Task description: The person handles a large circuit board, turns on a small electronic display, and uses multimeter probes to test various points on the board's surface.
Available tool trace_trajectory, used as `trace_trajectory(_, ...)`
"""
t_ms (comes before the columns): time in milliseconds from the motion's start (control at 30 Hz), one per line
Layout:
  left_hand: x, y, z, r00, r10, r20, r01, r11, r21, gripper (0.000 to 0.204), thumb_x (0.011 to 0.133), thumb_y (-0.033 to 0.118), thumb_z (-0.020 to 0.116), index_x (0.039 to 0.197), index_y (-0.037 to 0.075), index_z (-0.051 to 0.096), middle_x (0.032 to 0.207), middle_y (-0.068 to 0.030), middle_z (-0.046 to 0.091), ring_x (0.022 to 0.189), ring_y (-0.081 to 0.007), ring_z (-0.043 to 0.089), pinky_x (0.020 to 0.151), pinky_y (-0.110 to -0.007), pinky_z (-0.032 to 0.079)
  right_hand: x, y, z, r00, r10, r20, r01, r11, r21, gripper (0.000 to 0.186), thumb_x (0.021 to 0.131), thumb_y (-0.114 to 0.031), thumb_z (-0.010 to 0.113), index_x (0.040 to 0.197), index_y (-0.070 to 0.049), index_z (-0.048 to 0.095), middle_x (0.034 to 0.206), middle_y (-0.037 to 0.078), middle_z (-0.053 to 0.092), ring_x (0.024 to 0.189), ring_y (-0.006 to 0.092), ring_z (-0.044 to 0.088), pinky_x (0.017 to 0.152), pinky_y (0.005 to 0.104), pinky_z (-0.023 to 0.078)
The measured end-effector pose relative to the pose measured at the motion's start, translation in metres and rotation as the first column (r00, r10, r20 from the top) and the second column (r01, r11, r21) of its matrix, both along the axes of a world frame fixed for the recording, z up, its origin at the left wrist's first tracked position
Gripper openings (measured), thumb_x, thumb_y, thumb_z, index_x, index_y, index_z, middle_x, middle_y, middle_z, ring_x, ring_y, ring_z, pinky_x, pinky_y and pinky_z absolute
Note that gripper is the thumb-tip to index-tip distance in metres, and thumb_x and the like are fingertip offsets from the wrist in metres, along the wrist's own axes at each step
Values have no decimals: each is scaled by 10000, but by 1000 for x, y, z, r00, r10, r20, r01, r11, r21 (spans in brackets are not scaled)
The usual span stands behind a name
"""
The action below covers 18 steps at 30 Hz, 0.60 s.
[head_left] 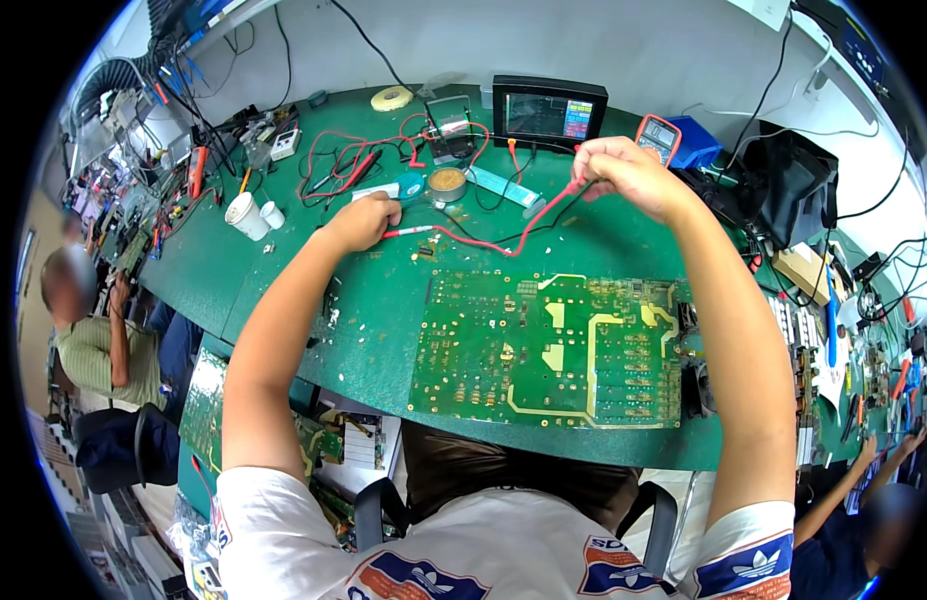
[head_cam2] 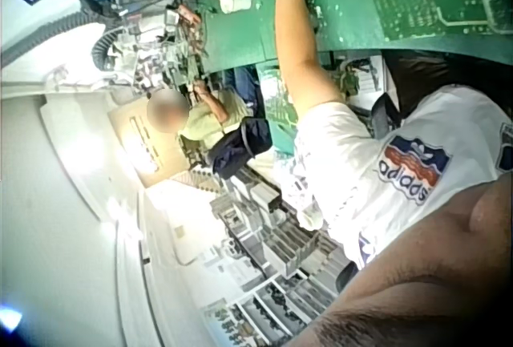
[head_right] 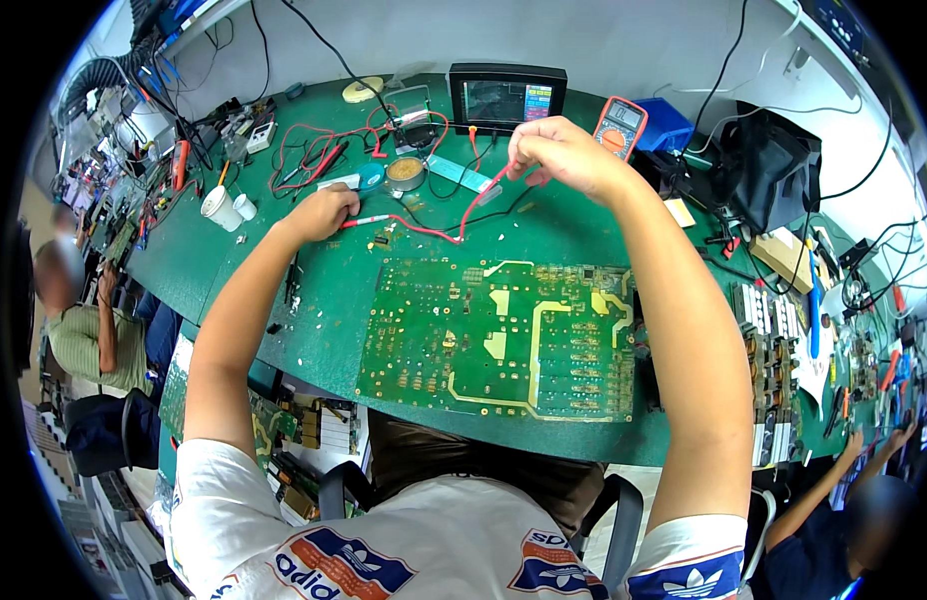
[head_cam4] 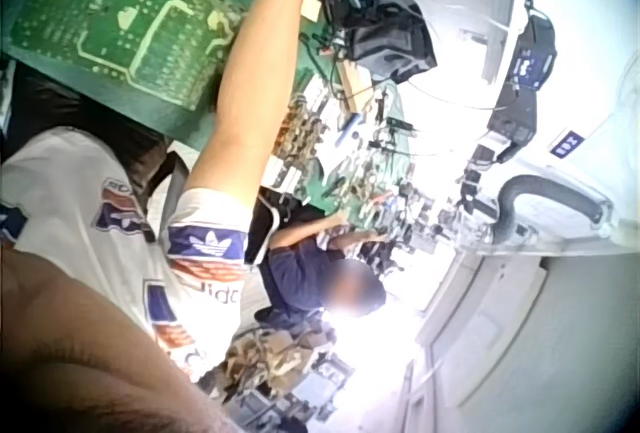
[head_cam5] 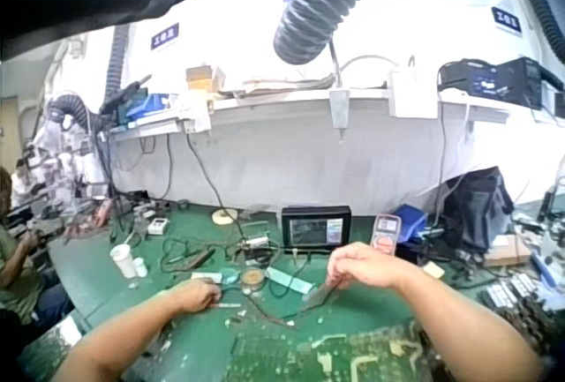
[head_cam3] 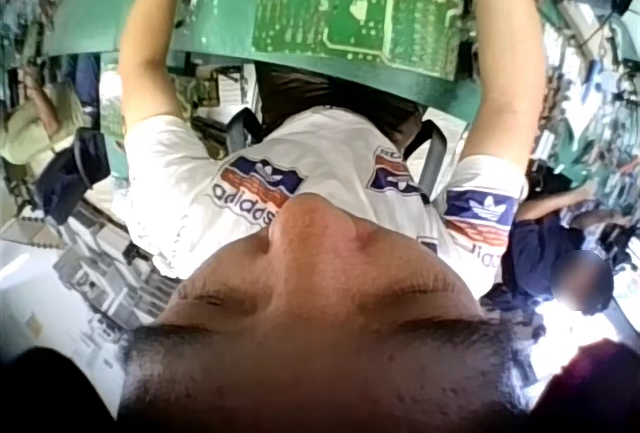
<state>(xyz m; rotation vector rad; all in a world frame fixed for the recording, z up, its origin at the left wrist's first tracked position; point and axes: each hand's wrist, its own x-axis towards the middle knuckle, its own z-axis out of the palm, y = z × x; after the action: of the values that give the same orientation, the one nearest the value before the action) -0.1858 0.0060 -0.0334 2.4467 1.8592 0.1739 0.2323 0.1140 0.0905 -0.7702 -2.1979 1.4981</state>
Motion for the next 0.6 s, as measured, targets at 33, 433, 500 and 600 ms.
trace_trajectory(33, 2, 0, 0, 999, -25, 43, 24, 1000, 17, 119, 809, 22, 607, 926, 19, 630, 1027, -175, 625, 1006, -371, 604, 858, -435, 496, 2, -1, -1, 999, -29, -23, 29, 999, -27, 170, 883, -140, 479, 853, -42, 615, 913, 63, 657, 933, 178, 649, 834, 345, 538)
trace_trajectory(433, 10, -37, 50, 989, 4, 148, 35, 965, -259, 173, 872, 174, 701, 947, 25, 658, 919, -124, 657, 910, -259, 642, 822, -379, 509, -2, 20, -12, 888, -460, -15, 456, 875, 164, 176, 976, -229, 542, 980, -67, 609, 822, 15, 636, 788, 115, 615, 711, 309, 499)
trace_trajectory(500, 3, -41, 72, 945, 81, 318, 70, 898, -435, 187, 945, 209, 647, 952, 22, 650, 833, -67, 710, 819, -156, 663, 765, -318, 508, 7, 40, -24, 875, -484, -27, 467, 825, 318, 202, 931, -209, 577, 962, -21, 643, 853, 63, 669, 758, 132, 628, 669, 330, 521)
trace_trajectory(600, -4, -58, 109, 779, 255, 572, 188, 775, -603, 209, 968, 231, 635, 986, 23, 645, 820, -52, 713, 757, -129, 672, 703, -276, 515, 11, 31, -18, 857, -513, -37, 481, 773, 415, 232, 898, -189, 613, 1024, -3, 671, 873, 94, 687, 760, 163, 649, 711, 345, 537)
